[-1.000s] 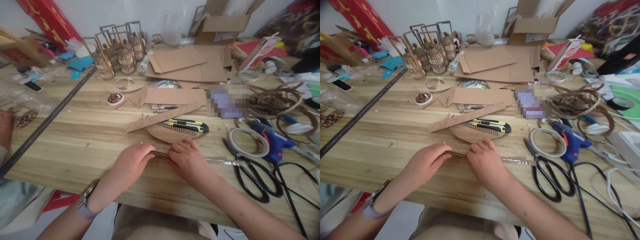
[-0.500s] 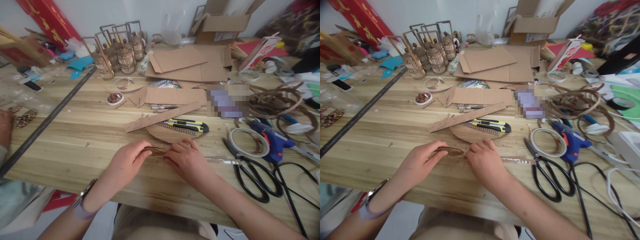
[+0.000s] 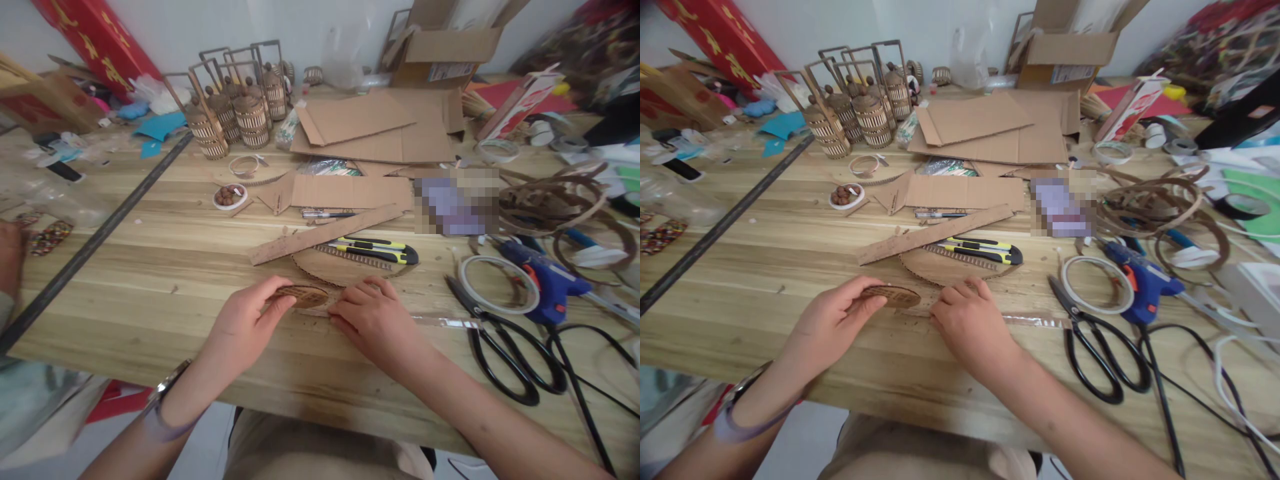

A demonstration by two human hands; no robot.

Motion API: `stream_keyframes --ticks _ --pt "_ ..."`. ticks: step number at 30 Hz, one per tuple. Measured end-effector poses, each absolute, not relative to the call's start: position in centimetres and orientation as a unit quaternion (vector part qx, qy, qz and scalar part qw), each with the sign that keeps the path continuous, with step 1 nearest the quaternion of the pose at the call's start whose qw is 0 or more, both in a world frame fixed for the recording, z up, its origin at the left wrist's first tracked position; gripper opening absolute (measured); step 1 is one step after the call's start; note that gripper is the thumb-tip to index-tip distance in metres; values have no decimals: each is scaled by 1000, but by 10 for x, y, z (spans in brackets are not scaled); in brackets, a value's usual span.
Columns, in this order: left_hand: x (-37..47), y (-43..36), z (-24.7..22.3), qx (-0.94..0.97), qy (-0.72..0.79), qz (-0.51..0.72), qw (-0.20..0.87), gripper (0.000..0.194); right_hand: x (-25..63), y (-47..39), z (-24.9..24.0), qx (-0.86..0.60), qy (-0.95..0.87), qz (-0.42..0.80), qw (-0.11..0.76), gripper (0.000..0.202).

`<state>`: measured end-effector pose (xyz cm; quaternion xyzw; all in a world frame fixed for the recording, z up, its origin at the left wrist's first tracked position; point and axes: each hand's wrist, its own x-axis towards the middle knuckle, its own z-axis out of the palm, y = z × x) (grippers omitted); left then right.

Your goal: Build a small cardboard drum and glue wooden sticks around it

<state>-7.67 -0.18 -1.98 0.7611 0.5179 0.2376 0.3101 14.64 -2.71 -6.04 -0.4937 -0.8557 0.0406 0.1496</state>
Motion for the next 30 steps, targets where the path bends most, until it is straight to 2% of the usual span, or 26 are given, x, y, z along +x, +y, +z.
stream_keyframes --ticks 8,30 --pt "-68 -4 -29 816 484 185 257 13 146 -27 -61 -491 -859 20 145 13" --pt "-70 -5 -37 827 480 158 245 14 146 -27 -63 -490 -858 17 149 15"
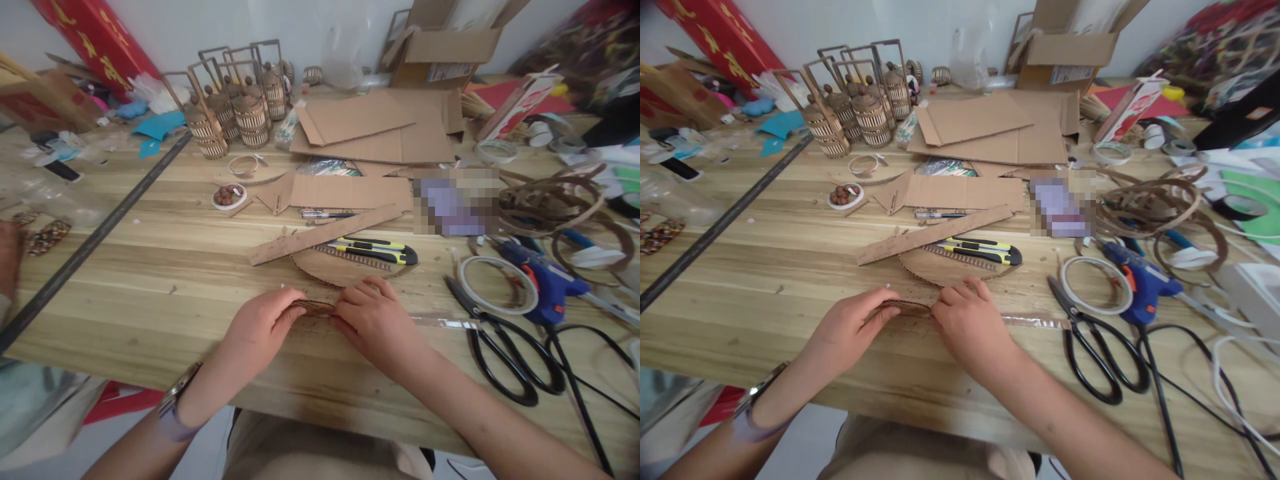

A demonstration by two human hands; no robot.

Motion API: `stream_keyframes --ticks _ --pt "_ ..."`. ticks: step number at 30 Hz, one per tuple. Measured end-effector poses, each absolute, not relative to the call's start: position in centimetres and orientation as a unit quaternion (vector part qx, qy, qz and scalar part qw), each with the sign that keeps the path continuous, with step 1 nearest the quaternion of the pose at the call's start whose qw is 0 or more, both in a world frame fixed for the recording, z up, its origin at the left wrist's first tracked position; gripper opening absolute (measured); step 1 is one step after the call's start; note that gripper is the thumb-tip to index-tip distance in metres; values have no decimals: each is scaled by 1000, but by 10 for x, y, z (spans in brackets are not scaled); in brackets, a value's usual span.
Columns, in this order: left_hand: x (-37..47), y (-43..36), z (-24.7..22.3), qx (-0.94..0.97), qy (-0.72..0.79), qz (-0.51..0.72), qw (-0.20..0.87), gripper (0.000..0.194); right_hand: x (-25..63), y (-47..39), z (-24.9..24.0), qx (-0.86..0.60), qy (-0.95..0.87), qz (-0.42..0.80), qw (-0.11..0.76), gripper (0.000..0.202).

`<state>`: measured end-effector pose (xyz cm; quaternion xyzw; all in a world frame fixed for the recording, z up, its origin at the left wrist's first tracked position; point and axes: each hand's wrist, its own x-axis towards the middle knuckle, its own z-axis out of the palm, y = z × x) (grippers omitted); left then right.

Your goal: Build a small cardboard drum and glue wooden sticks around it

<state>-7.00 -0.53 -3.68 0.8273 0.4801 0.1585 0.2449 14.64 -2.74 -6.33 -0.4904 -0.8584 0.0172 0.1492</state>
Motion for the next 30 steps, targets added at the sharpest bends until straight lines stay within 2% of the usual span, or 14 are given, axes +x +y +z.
stream_keyframes --ticks 18,23,30 --pt "-67 -5 -35 846 461 147 222 13 158 -28 -54 -460 -879 2 125 6" --pt "-66 -4 -34 850 457 144 217 13 160 -27 -55 -470 -867 30 160 15" --pt "-64 -5 -29 856 460 122 205 10 163 -26 -51 -472 -866 37 163 17"
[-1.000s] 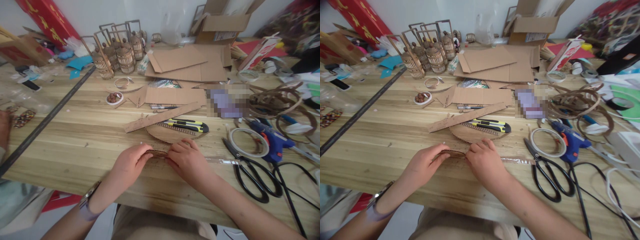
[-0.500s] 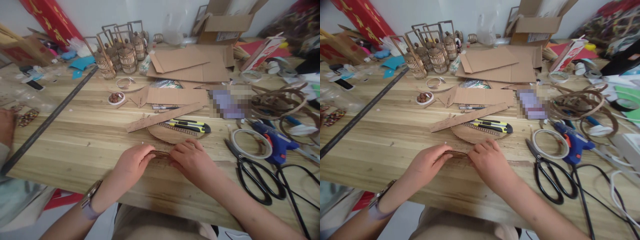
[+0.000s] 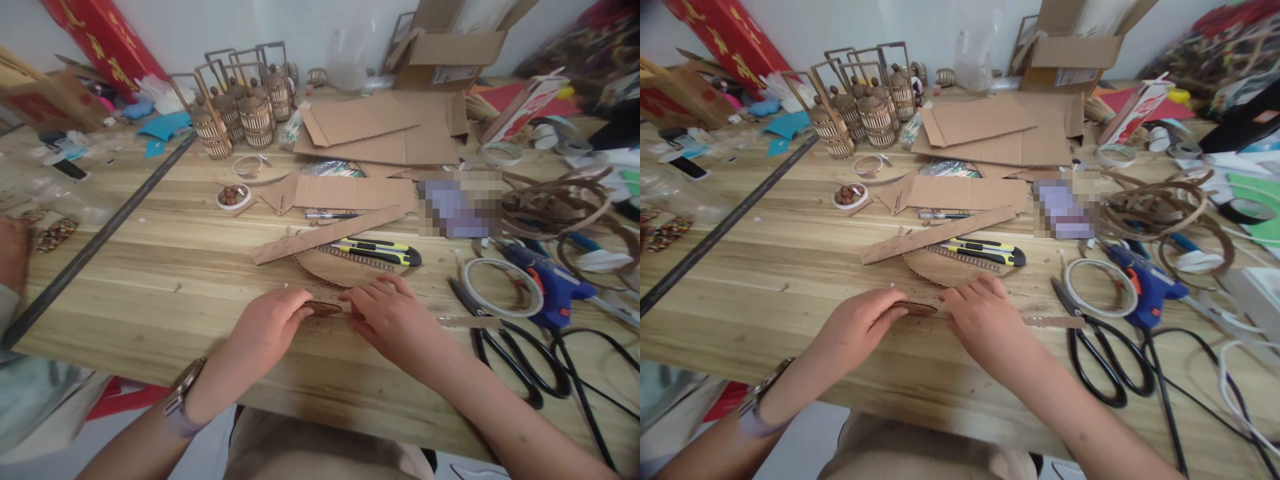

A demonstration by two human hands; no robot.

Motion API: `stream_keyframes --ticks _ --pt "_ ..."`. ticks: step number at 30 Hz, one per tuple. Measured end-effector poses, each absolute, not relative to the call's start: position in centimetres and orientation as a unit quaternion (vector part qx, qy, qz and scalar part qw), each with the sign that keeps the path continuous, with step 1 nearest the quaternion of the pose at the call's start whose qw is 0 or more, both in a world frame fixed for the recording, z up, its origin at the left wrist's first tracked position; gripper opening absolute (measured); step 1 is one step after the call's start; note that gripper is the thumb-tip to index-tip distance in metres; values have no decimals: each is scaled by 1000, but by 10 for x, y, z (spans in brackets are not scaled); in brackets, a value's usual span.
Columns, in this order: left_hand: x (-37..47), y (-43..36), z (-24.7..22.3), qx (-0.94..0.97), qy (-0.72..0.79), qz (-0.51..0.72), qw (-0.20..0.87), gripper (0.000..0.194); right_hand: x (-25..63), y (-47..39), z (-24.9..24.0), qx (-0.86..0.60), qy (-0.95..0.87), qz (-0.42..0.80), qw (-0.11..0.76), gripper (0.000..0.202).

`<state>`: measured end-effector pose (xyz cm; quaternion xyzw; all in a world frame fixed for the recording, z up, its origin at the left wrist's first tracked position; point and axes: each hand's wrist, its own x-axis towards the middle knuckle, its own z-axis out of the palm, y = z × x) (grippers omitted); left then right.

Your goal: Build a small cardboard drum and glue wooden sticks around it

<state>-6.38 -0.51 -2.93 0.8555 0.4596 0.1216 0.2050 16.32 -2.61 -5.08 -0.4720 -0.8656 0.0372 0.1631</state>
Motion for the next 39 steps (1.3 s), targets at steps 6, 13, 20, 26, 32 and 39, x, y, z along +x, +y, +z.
stream_keyframes --ticks 6,13,20,26,32,39 --pt "-61 -5 -27 860 455 108 203 11 161 -26 -47 -472 -868 3 157 13" --pt "-59 -4 -23 858 464 73 208 12 157 -27 -44 -473 -868 -39 147 17" --pt "-57 -4 -22 858 458 72 221 15 154 -27 -38 -461 -874 -73 134 22" --pt "-58 -5 -25 863 451 83 213 18 151 -26 -35 -459 -874 -102 124 24" --pt "-58 -6 -27 871 443 86 193 21 149 -24 -32 -454 -875 -124 117 21" --pt "-56 -7 -25 873 439 93 190 22 147 -25 -26 -455 -877 -128 86 19"
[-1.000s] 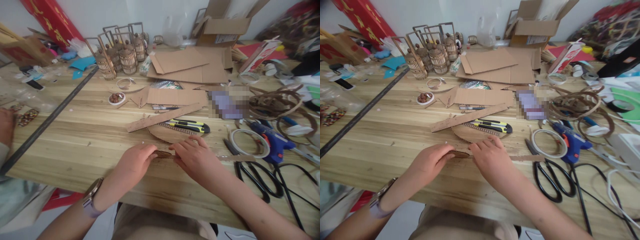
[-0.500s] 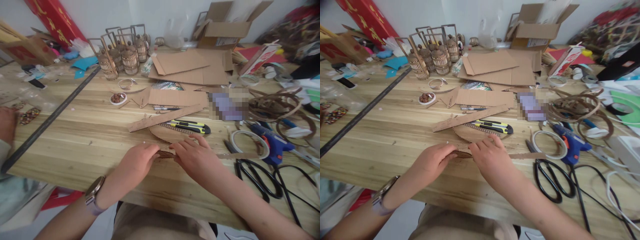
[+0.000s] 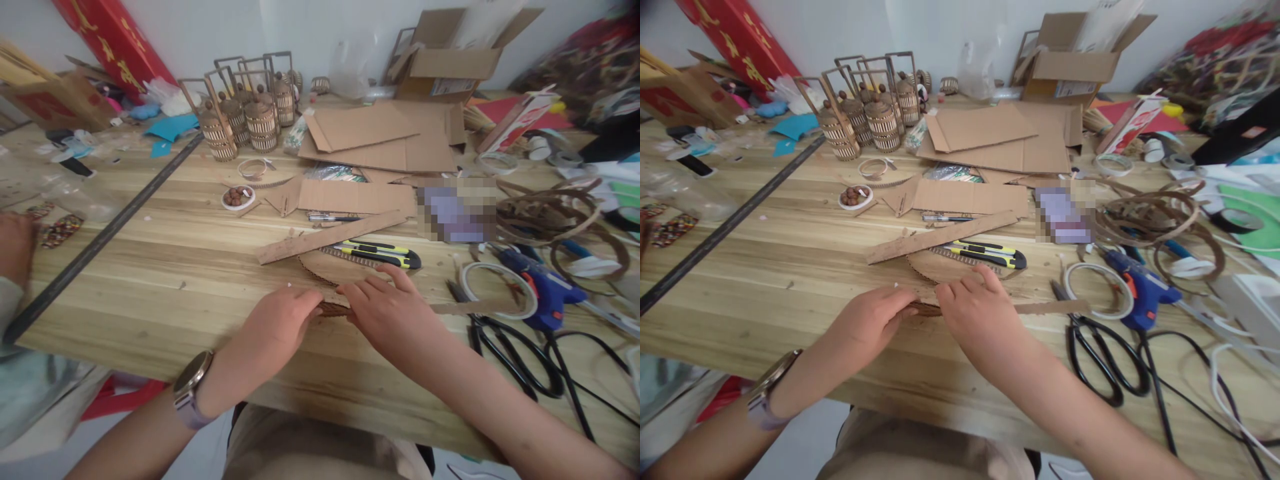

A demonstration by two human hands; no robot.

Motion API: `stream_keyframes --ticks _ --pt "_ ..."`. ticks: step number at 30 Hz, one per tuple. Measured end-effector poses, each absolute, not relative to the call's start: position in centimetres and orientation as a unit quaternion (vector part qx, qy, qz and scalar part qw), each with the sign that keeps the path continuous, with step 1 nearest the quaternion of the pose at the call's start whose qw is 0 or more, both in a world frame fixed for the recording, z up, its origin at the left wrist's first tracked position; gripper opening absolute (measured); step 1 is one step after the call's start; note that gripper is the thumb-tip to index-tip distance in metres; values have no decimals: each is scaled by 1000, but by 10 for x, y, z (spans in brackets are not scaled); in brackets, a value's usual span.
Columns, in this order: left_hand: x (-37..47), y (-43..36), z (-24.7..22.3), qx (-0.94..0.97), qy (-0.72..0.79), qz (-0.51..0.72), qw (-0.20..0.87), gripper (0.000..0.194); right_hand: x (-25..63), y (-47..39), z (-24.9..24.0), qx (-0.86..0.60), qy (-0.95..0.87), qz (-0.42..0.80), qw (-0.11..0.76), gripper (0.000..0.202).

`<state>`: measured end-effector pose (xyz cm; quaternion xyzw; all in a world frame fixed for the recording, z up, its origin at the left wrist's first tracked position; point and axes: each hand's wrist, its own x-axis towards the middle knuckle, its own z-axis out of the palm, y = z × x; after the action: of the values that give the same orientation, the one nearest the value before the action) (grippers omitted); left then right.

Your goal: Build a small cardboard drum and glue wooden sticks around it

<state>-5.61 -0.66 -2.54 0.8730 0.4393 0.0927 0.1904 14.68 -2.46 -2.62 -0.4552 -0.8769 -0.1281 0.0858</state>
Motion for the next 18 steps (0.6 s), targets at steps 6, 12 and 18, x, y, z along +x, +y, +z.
stream_keyframes --ticks 6,12,18 --pt "-53 -7 -20 876 438 81 188 24 141 -23 -21 -449 -879 -146 74 17" --pt "-50 -8 -22 871 433 108 208 21 133 -24 -16 -439 -878 -183 43 24" --pt "-50 -5 -23 867 430 113 224 17 130 -24 -14 -440 -879 -178 39 22"
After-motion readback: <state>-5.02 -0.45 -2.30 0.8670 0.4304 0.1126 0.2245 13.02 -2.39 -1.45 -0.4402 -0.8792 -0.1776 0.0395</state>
